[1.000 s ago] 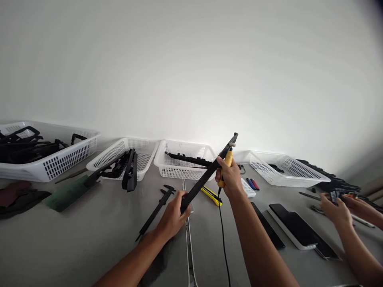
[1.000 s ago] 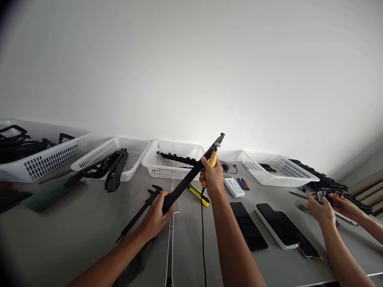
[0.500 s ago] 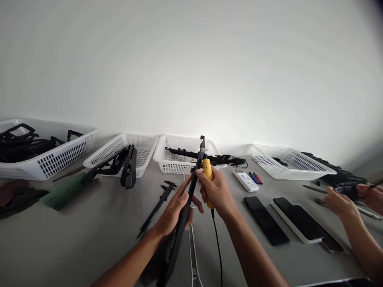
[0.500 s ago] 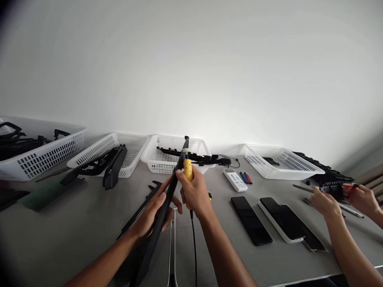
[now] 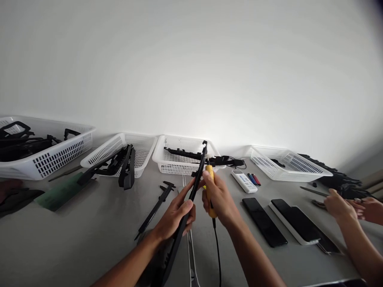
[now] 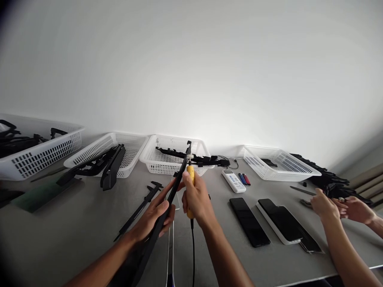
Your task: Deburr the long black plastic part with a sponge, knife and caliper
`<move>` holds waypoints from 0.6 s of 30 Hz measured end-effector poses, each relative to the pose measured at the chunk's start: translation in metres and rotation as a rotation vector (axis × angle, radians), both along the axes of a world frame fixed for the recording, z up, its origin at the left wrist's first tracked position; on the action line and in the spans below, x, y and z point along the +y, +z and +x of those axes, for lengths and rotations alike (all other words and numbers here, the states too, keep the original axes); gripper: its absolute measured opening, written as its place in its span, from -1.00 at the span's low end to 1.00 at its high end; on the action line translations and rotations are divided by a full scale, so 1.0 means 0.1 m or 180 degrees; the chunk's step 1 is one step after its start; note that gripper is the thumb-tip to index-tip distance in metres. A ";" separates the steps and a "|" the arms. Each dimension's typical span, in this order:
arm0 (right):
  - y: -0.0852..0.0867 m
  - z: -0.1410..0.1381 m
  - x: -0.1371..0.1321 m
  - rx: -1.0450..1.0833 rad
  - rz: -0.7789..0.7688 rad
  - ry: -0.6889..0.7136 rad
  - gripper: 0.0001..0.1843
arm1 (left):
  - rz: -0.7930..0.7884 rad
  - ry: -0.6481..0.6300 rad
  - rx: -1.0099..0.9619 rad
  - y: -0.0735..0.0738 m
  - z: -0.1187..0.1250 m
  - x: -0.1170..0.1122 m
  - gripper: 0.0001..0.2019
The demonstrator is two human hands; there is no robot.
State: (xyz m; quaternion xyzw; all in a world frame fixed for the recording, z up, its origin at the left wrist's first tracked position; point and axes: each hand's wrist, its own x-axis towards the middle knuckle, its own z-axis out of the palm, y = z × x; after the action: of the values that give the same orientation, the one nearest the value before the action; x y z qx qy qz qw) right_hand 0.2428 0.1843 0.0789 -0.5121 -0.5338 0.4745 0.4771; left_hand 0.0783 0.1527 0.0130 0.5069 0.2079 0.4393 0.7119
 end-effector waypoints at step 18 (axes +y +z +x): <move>-0.11 -0.07 -0.24 0.0171 -0.0324 0.0238 -0.34 | -0.0109 0.0188 0.0008 0.01 -0.02 0.05 -0.17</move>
State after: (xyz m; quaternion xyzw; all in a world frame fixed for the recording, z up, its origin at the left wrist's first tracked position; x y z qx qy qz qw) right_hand 0.2358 0.1607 0.0678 -0.5025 -0.5148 0.5321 0.4465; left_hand 0.0764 0.1576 0.0140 0.4889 0.2312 0.4559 0.7068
